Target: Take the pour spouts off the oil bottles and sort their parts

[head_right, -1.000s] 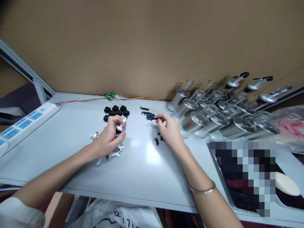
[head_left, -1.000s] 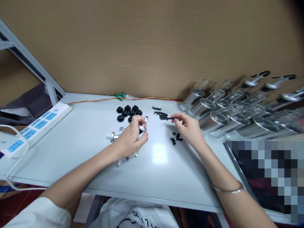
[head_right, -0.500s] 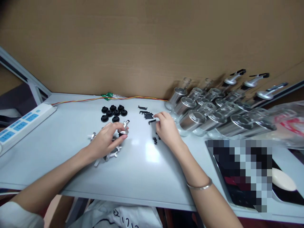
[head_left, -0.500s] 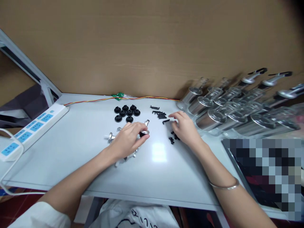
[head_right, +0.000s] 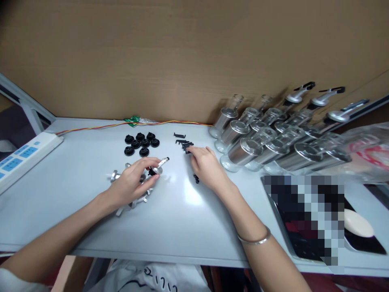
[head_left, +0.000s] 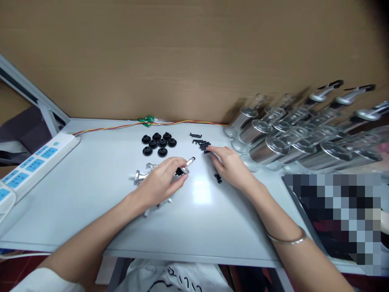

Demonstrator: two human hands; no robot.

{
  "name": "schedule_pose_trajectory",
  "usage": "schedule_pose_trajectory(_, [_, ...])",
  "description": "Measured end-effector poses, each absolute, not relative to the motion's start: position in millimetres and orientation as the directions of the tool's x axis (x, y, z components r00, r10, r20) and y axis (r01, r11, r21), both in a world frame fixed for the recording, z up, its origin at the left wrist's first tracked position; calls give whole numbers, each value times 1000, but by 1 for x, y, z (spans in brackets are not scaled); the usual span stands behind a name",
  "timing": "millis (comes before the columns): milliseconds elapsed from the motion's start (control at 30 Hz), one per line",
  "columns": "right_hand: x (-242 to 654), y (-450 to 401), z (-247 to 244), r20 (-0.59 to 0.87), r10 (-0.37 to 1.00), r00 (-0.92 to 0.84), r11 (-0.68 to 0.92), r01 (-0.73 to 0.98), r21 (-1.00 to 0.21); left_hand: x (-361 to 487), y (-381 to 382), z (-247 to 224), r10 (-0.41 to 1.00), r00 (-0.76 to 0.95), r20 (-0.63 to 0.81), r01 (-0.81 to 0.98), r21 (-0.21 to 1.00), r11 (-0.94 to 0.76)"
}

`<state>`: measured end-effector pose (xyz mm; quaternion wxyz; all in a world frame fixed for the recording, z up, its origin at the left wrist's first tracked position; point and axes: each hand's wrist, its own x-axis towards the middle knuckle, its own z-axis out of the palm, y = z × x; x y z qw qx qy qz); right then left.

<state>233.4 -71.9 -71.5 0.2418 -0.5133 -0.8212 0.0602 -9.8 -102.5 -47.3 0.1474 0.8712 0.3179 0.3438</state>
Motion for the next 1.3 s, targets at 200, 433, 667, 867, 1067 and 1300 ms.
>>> schedule_pose_trajectory(200, [209,-99,-38,549,670,-499,725,602,-336,-12,-106,-45,687,535,492,366,598,-713])
schedule_pose_trajectory(433, [194,-107,-45,573,643,-508,761,508,-404,-10,-108,-43,701,551,453,228,727,-648])
schedule_pose_trajectory(667, [192,-115,-40,364,823,-436,522,326,-789,-9,-105,-43,452,610,651,213,414,-885])
schedule_pose_trajectory(867, [199,-111,-39,157,921,-357,170,5,-985,-18,-98,-42,307,634,710,316,125,-941])
schedule_pose_trajectory(1067, [234,-88,-37,155,985,-81,153,-34,-988,-21,-95,-49,453,432,780,361,311,-879])
schedule_pose_trajectory(1300, [254,-81,-45,299,950,-88,297,552,-779,-19,-94,-52,382,499,778,290,265,-919])
